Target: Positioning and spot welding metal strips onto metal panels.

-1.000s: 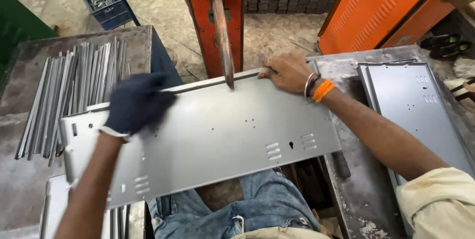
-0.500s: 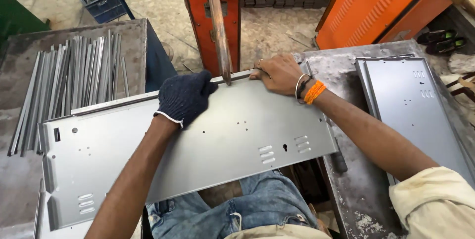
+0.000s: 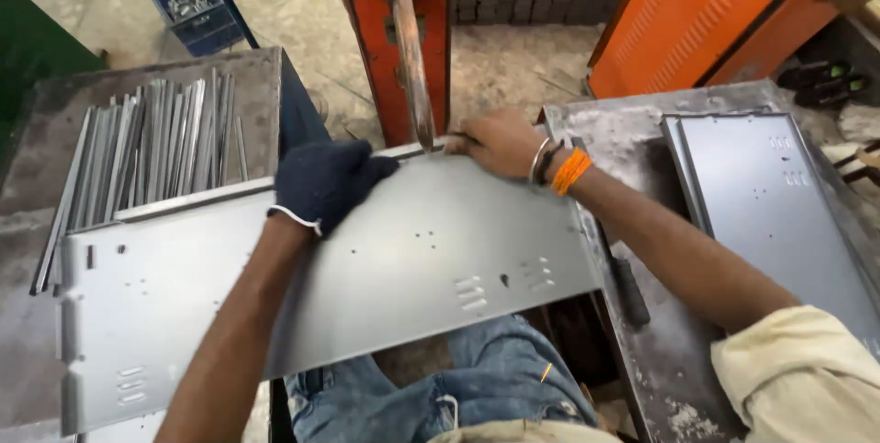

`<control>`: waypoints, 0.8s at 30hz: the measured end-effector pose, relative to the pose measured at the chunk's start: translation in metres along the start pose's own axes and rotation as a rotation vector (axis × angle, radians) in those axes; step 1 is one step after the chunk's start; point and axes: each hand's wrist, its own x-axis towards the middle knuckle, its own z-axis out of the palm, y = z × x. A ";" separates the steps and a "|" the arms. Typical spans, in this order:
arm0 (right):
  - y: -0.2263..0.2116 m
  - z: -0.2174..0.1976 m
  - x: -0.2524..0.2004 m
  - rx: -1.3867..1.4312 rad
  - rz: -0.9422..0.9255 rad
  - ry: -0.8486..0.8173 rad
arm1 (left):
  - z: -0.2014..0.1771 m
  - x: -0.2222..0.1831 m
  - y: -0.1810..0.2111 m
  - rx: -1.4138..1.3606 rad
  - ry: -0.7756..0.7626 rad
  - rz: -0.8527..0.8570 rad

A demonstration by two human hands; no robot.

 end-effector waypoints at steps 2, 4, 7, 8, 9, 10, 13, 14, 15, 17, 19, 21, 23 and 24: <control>0.005 -0.009 -0.002 0.072 -0.087 0.016 | -0.017 -0.006 0.000 0.021 -0.052 -0.031; 0.011 -0.017 -0.007 0.135 -0.180 0.038 | -0.029 -0.013 -0.007 0.046 -0.092 -0.063; 0.011 -0.020 -0.013 0.128 -0.153 -0.014 | -0.038 -0.026 -0.022 0.051 -0.163 -0.122; 0.006 -0.017 -0.013 0.084 -0.078 -0.055 | -0.043 -0.030 -0.023 0.087 -0.161 -0.141; 0.001 -0.013 -0.013 0.041 -0.004 -0.096 | -0.047 -0.034 -0.024 0.123 -0.159 -0.159; -0.001 -0.008 -0.012 0.042 -0.003 -0.092 | -0.048 -0.036 -0.029 0.126 -0.159 -0.157; -0.003 0.010 -0.014 0.228 -0.157 0.124 | -0.045 -0.047 -0.038 0.151 -0.234 -0.214; -0.003 0.013 -0.012 0.144 -0.177 0.148 | -0.043 -0.049 -0.038 0.157 -0.221 -0.207; -0.003 0.017 -0.010 0.060 -0.198 0.171 | -0.042 -0.050 -0.039 0.163 -0.207 -0.201; 0.006 0.023 -0.005 0.043 -0.125 0.131 | -0.037 -0.053 -0.046 0.157 -0.187 -0.192; -0.004 0.018 -0.009 0.023 -0.048 0.084 | -0.030 -0.061 -0.049 0.143 -0.169 -0.184; -0.026 -0.007 -0.005 0.115 0.123 -0.100 | -0.029 -0.058 -0.057 0.057 -0.143 -0.137; -0.009 0.016 -0.003 0.237 -0.048 0.095 | -0.034 -0.055 -0.054 0.079 -0.137 -0.150; 0.000 0.029 -0.007 0.364 -0.206 0.271 | -0.034 -0.059 -0.048 0.085 -0.146 -0.164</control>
